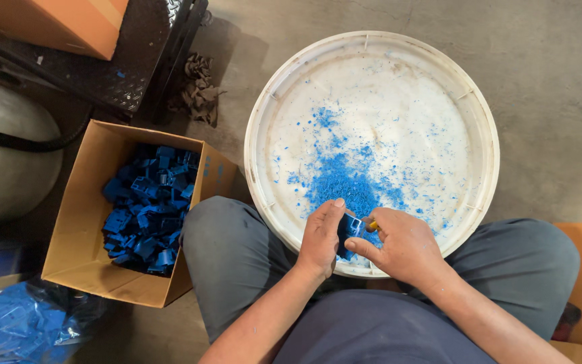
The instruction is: The person uses a small yellow tool to shave off excess material from blue plastic components over a white bucket, then places the finished parts into a cardboard box.
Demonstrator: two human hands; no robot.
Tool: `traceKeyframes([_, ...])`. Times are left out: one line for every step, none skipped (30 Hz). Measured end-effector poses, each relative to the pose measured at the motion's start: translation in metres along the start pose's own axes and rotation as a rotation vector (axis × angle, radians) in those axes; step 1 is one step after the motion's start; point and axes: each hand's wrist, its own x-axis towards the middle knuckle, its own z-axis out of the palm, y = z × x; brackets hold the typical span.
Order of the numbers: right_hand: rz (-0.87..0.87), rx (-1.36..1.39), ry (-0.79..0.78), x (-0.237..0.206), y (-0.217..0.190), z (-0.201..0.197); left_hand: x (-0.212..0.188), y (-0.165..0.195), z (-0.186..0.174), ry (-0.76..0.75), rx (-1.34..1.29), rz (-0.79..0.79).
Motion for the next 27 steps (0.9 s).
traceKeyframes([0.004, 0.004, -0.002, 0.000, 0.000, 0.001, 0.000, 0.000, 0.000, 0.010, -0.006, -0.015])
traceKeyframes([0.008, 0.007, -0.002, 0.000, 0.001, 0.002, 0.000, 0.001, 0.001, 0.019, -0.012, -0.028])
traceKeyframes([-0.005, 0.003, 0.003, 0.000, 0.002, 0.003, 0.001, 0.001, 0.001, 0.014, -0.017, -0.027])
traceKeyframes([-0.018, 0.000, 0.009, -0.001, 0.002, 0.004, 0.001, 0.001, 0.001, 0.010, -0.022, -0.026])
traceKeyframes([-0.030, -0.003, 0.014, -0.001, 0.003, 0.005, 0.001, 0.000, 0.000, 0.005, -0.027, -0.025])
traceKeyframes([-0.052, -0.005, 0.026, -0.001, 0.003, 0.006, 0.001, 0.000, 0.000, 0.002, -0.020, -0.023])
traceKeyframes([-0.074, -0.006, 0.037, -0.001, 0.004, 0.007, 0.002, 0.000, 0.000, -0.001, -0.013, -0.022])
traceKeyframes([-0.096, -0.007, 0.047, -0.002, 0.004, 0.008, 0.001, -0.001, -0.001, -0.003, -0.007, -0.021])
traceKeyframes([-0.073, -0.008, 0.035, -0.002, 0.003, 0.009, 0.001, -0.001, -0.002, -0.006, -0.018, -0.026])
traceKeyframes([-0.051, -0.011, 0.023, -0.002, 0.003, 0.009, 0.001, -0.001, -0.002, -0.010, -0.030, -0.032])
traceKeyframes([-0.030, -0.015, 0.013, -0.001, 0.003, 0.010, 0.002, -0.001, -0.003, -0.015, -0.042, -0.034])
traceKeyframes([-0.038, -0.018, 0.019, -0.002, 0.003, 0.010, 0.002, -0.002, -0.003, -0.017, -0.032, -0.029])
traceKeyframes([-0.047, -0.020, 0.025, -0.002, 0.002, 0.010, 0.002, -0.002, -0.003, -0.017, -0.022, -0.022])
traceKeyframes([-0.054, -0.021, 0.029, -0.002, 0.002, 0.010, 0.001, -0.002, -0.004, -0.017, -0.011, -0.018])
traceKeyframes([-0.050, -0.019, 0.026, -0.002, 0.001, 0.010, 0.001, -0.002, -0.004, -0.011, -0.013, -0.031])
traceKeyframes([-0.045, -0.018, 0.023, -0.002, 0.001, 0.011, 0.000, -0.002, -0.004, -0.006, -0.016, -0.045])
traceKeyframes([-0.040, -0.018, 0.022, -0.002, 0.001, 0.011, 0.000, -0.002, -0.004, -0.002, -0.018, -0.058])
traceKeyframes([-0.033, -0.021, 0.031, -0.003, 0.001, 0.011, 0.000, -0.001, -0.003, -0.008, -0.027, -0.057])
traceKeyframes([-0.026, -0.025, 0.039, -0.003, 0.001, 0.012, 0.001, -0.001, -0.003, -0.015, -0.036, -0.057])
traceKeyframes([-0.020, -0.030, 0.048, -0.004, 0.001, 0.012, 0.000, -0.001, -0.003, -0.022, -0.045, -0.054])
traceKeyframes([-0.022, -0.033, 0.042, -0.003, 0.001, 0.012, 0.001, 0.000, -0.003, -0.020, -0.032, -0.055])
traceKeyframes([-0.023, -0.035, 0.033, -0.003, 0.001, 0.013, 0.001, 0.000, -0.004, -0.016, -0.019, -0.058])
traceKeyframes([-0.021, -0.037, 0.024, -0.003, 0.001, 0.013, 0.001, 0.000, -0.004, -0.012, -0.006, -0.064])
traceKeyframes([-0.024, -0.035, 0.022, -0.003, 0.001, 0.013, 0.000, -0.001, -0.004, -0.015, -0.014, -0.062])
traceKeyframes([-0.029, -0.033, 0.019, -0.003, 0.001, 0.014, 0.000, -0.001, -0.004, -0.017, -0.022, -0.059])
traceKeyframes([-0.034, -0.030, 0.015, -0.002, 0.002, 0.014, 0.000, -0.001, -0.004, -0.017, -0.030, -0.056])
traceKeyframes([-0.037, -0.035, 0.014, -0.002, 0.002, 0.014, 0.001, -0.002, -0.005, -0.011, -0.024, -0.063])
